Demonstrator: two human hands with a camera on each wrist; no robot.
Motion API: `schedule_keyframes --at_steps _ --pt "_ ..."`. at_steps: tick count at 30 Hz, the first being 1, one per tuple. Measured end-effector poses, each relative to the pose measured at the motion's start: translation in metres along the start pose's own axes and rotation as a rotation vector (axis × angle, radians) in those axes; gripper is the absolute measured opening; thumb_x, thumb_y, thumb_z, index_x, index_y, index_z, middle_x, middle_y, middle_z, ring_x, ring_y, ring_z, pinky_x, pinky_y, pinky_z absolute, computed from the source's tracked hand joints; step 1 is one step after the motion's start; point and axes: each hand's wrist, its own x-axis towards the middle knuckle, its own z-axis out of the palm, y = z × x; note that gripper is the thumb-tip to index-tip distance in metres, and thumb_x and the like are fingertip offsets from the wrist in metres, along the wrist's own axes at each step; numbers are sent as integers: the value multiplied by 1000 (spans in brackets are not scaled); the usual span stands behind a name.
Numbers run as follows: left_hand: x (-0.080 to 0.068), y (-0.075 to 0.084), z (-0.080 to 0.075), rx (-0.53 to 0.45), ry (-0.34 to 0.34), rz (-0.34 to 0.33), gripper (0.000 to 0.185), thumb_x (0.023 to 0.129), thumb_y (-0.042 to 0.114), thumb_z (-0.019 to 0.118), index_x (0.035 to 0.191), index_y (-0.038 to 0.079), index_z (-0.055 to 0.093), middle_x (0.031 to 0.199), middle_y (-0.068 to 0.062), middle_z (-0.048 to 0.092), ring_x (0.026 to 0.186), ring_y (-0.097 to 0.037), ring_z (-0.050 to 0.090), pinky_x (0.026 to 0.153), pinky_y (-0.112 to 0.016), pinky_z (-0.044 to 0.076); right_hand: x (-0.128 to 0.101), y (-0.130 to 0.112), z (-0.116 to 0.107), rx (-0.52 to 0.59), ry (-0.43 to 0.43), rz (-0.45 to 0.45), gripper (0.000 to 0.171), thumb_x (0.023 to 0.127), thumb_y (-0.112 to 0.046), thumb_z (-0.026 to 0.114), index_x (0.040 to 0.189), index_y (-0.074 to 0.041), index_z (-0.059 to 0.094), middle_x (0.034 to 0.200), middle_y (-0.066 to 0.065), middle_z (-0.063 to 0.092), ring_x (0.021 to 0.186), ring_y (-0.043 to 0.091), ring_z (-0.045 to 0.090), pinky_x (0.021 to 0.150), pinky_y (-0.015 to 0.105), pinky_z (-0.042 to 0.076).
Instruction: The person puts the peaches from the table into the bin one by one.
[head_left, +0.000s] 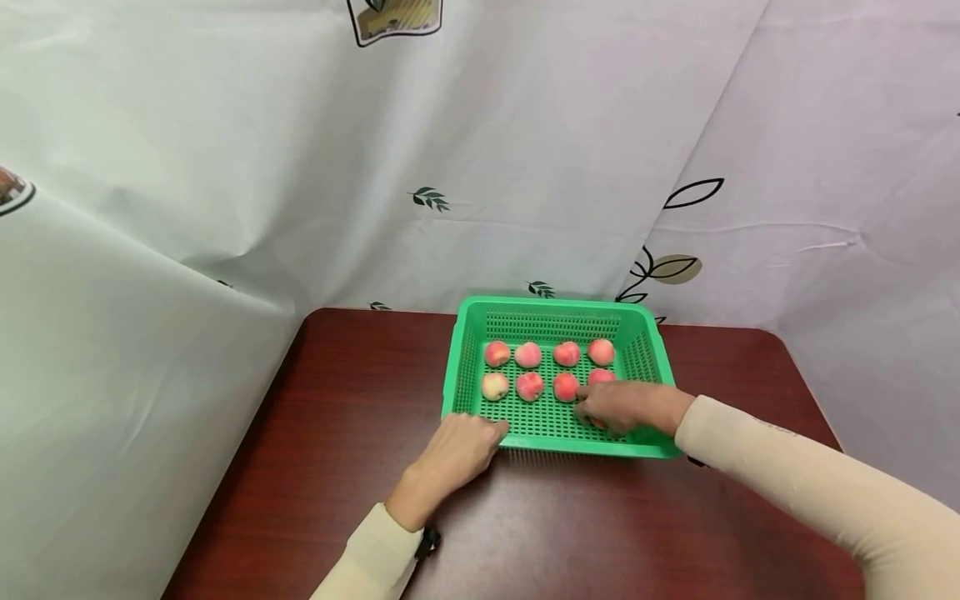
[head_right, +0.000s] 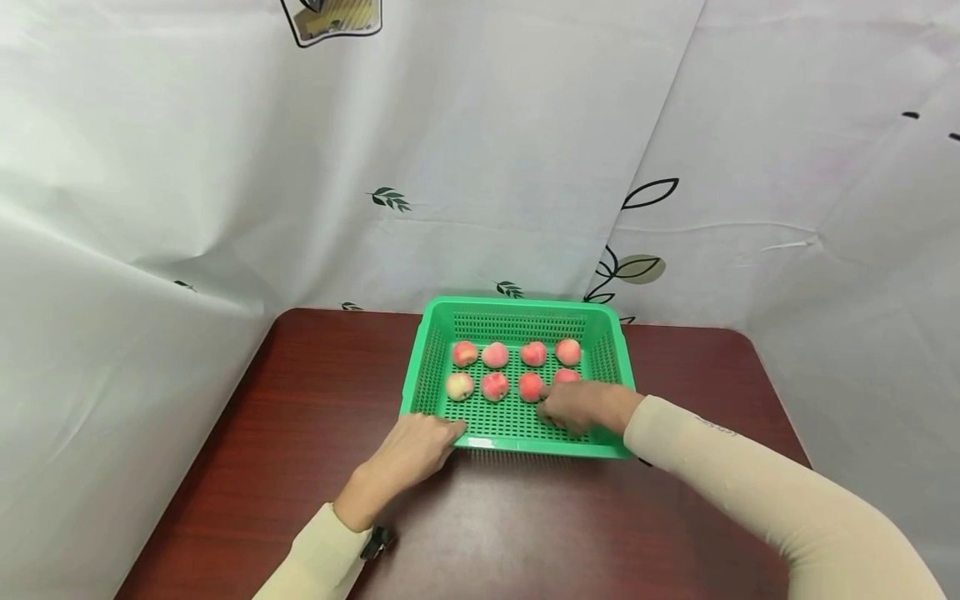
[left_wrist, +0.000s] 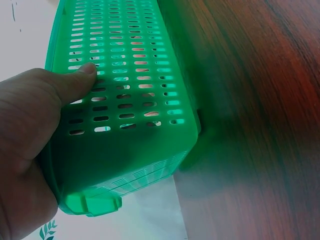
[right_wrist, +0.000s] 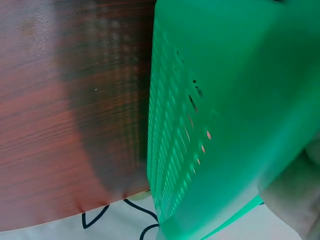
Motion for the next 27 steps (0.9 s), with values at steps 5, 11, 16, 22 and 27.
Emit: schedule_keyframes --at_steps 5,11,16,22,27 --pt "0 0 -1 7 13 5 39 86 5 66 63 22 39 57 11 19 50 -4 14 48 -22 8 0 0 1 -31 12 -6 27 86 5 75 91 -18 62 93 -5 49 64 6 45 57 20 42" --pt "0 1 -2 14 13 5 40 87 5 66 63 23 39 57 11 18 51 -4 13 49 -22 7 -2 -1 1 -57 -2 -6 28 86 4 75 93 -19 61 97 -3 49 64 7 45 57 21 42" --pt "0 1 -1 -1 -4 1 39 87 5 65 63 22 39 56 11 20 50 -4 16 47 -22 8 -2 -2 2 -78 -6 -1 28 86 3 76 95 -19 60 100 -1 50 65 9 46 57 22 42" --pt "0 0 2 -5 -14 -4 39 87 6 66 63 22 40 55 11 21 50 -4 16 46 -23 11 -3 -1 4 -115 9 -11 29 85 0 79 99 -18 61 106 1 52 66 9 46 56 21 43" --pt "0 0 2 -6 -15 -3 39 86 6 66 63 22 40 55 11 22 49 -4 16 46 -23 11 -3 0 5 -129 9 -2 33 83 -5 82 107 -19 63 118 3 54 71 9 48 58 21 44"
